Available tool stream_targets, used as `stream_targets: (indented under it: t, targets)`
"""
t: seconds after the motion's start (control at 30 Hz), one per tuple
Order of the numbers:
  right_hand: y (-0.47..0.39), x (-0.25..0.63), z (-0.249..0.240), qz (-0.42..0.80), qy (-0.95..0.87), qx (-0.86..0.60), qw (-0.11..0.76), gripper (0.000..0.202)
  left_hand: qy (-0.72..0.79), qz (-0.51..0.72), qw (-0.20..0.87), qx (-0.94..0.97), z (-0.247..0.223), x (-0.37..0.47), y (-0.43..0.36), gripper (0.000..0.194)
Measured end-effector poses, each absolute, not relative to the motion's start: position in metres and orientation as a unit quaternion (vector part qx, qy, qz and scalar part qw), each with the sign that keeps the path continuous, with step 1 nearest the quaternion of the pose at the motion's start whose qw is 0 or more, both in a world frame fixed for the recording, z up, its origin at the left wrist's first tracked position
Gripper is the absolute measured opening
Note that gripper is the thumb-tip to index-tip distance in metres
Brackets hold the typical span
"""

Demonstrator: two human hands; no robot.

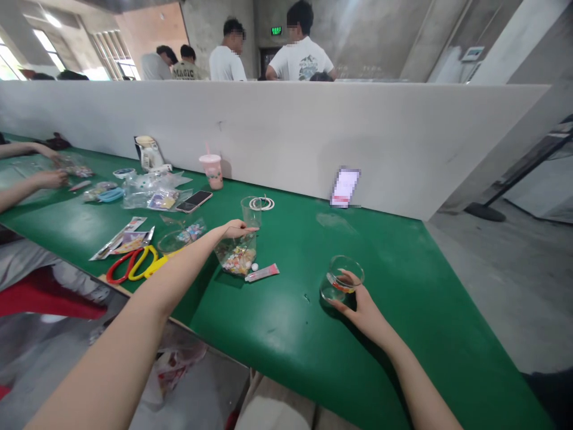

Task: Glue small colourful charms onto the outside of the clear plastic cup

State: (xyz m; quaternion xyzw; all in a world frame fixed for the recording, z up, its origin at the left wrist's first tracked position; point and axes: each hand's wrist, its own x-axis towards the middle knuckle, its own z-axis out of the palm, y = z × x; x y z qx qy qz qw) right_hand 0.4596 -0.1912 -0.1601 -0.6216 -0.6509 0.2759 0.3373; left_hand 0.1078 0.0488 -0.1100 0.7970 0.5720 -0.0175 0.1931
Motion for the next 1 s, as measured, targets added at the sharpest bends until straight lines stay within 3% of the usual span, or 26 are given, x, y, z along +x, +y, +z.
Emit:
stream_targets:
  t: [0.23,0.47,0.63,0.87,1.0]
  targets:
    - [-0.192,0.460,-0.158,0.267,-0.649,-0.630,0.334,0.068,0.543,0.016,0.040,0.839,-0.139,0.115,0.041,0.050]
    - [-0.190,0.462,-0.163,0.262,-0.664,-0.620,0.327,0.068,0.524,-0.009,0.010,0.851,-0.132,0.113,0.034,0.039]
    - [-0.190,0.462,-0.166,0.259,-0.669,-0.613,0.333,0.068,0.563,-0.029,0.034,0.825,-0.094,0.109,0.040,0.054]
    - [-0.189,0.461,-0.165,0.261,-0.664,-0.611,0.342,0.066,0.637,-0.040,0.016,0.769,-0.006,0.066,0.046,0.052]
    - [-0.189,0.461,-0.164,0.261,-0.667,-0.605,0.349,0.066,0.723,-0.032,-0.042,0.689,0.005,0.021,0.040,0.041]
